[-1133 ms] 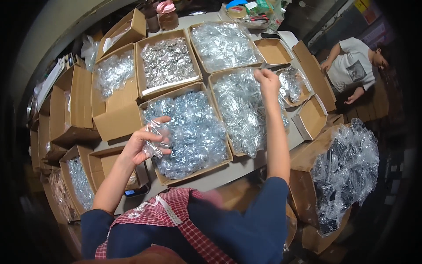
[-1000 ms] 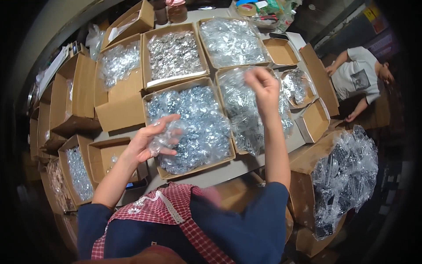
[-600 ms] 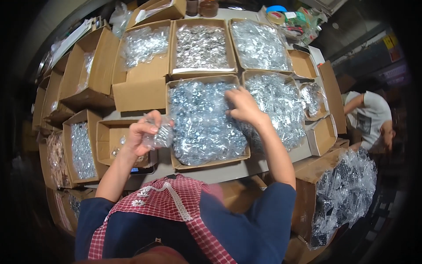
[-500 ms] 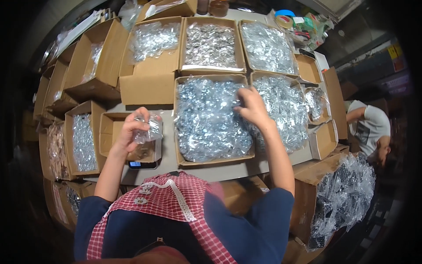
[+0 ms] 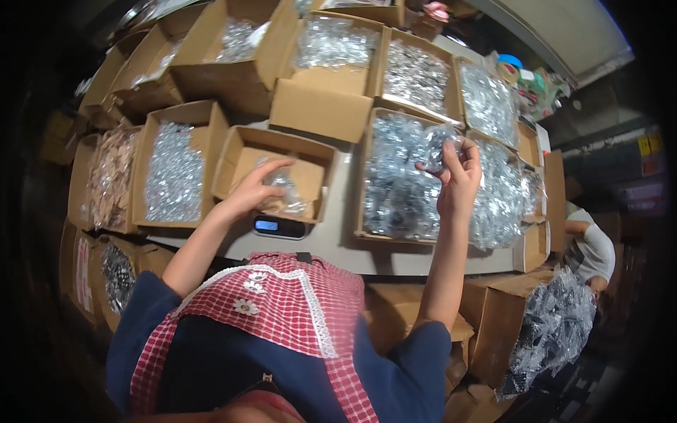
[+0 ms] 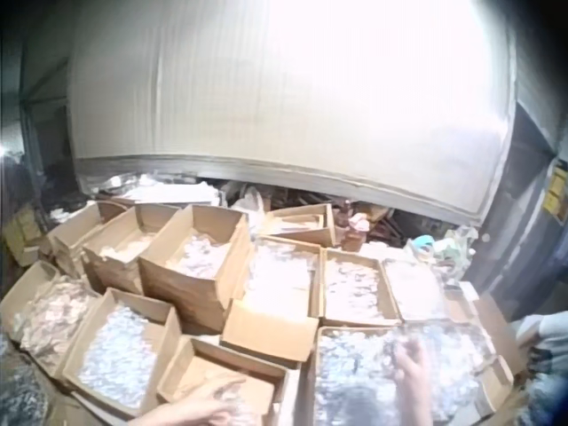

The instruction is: The person picks up metal parts from boxes on a table, places them into plastic bags, and then puts the bags into larger containers or onto a scale.

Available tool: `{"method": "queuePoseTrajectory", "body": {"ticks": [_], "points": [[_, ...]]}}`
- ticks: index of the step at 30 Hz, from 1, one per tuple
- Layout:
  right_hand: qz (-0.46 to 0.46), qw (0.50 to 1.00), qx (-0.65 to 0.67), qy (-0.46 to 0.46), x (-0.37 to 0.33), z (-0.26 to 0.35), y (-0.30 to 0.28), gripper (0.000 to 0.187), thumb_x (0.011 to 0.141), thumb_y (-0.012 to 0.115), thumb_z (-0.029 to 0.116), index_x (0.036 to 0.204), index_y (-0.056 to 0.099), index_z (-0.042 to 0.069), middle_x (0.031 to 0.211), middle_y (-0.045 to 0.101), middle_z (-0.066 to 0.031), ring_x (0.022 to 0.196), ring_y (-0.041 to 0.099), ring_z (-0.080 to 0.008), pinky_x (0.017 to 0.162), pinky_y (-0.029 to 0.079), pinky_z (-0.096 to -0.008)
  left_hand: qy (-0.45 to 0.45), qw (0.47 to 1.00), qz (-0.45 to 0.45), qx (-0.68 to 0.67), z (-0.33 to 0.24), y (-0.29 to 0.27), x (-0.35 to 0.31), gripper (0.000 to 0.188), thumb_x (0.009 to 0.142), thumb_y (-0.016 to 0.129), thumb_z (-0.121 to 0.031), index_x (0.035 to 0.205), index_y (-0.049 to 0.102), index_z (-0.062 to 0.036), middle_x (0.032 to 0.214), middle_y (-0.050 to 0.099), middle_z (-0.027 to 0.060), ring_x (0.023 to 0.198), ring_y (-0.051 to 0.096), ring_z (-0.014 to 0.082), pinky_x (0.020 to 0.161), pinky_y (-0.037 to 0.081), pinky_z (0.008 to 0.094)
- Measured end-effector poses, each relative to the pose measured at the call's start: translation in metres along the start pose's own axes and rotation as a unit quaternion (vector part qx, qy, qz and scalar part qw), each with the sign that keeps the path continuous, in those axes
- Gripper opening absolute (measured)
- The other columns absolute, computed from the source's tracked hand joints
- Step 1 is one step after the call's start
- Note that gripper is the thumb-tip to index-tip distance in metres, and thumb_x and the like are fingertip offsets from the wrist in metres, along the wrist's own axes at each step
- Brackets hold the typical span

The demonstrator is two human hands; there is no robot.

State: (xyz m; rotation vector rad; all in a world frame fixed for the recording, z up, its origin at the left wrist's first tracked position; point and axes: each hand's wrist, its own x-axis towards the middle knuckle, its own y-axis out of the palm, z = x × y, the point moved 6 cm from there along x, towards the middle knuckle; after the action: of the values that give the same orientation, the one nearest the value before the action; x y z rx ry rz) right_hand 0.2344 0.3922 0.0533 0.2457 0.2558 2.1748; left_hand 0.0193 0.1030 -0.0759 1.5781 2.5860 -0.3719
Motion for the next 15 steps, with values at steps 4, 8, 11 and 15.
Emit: {"method": "queuePoseTrajectory", "body": {"ticks": [4, 8, 11, 15], "points": [[0.087, 0.99, -0.069, 0.081, -0.041, -0.04, 0.083, 0.025, 0.089, 0.068, 0.014, 0.109, 0.056, 0.006, 0.092, 0.058, 0.0018, 0.079, 0.051, -0.0018, 0.058, 0.034, -0.0165, 0.039, 0.999, -0.002, 0.031, -0.008, -0.027, -0.01, 0.047, 0.076, 0.066, -0.006, 0.123, 0.059, -0.0051, 0.128, 0.055, 0.0126, 0.118, 0.052, 0.0237, 0.102, 0.04, 0.0334], [0.162, 0.969, -0.182, 0.032, -0.059, -0.074, 0.116, 0.022, 0.095, 0.059, 0.017, 0.11, 0.065, 0.002, 0.104, 0.063, -0.0016, 0.093, 0.055, -0.0089, 0.083, 0.04, -0.0225, 0.106, 0.982, -0.157, -0.009, -0.02, -0.105, -0.024, 0.03, 0.081, 0.054, 0.003, 0.109, 0.065, -0.0006, 0.107, 0.067, 0.0083, 0.101, 0.061, 0.0157, 0.09, 0.047, 0.0284], [0.08, 0.978, -0.192, -0.013, -0.064, -0.083, 0.098, 0.02, 0.094, 0.061, 0.015, 0.105, 0.065, -0.001, 0.096, 0.064, -0.0016, 0.091, 0.056, -0.0081, 0.082, 0.043, -0.0224, 0.114, 0.939, -0.297, 0.133, 0.004, -0.191, -0.027, 0.024, 0.08, 0.055, 0.003, 0.099, 0.067, -0.0015, 0.102, 0.068, 0.0151, 0.091, 0.066, 0.0265, 0.081, 0.051, 0.0337], [0.023, 0.97, -0.241, -0.031, -0.074, -0.111, 0.042, 0.018, 0.093, 0.06, 0.011, 0.103, 0.066, -0.003, 0.099, 0.065, -0.0041, 0.095, 0.058, -0.0121, 0.087, 0.043, -0.0252, -0.161, 0.911, -0.093, 0.368, 0.093, -0.231, -0.005, 0.03, 0.069, 0.067, -0.024, 0.087, 0.071, -0.0009, 0.091, 0.069, 0.0213, 0.093, 0.065, 0.0372, 0.084, 0.052, 0.0404]]}}
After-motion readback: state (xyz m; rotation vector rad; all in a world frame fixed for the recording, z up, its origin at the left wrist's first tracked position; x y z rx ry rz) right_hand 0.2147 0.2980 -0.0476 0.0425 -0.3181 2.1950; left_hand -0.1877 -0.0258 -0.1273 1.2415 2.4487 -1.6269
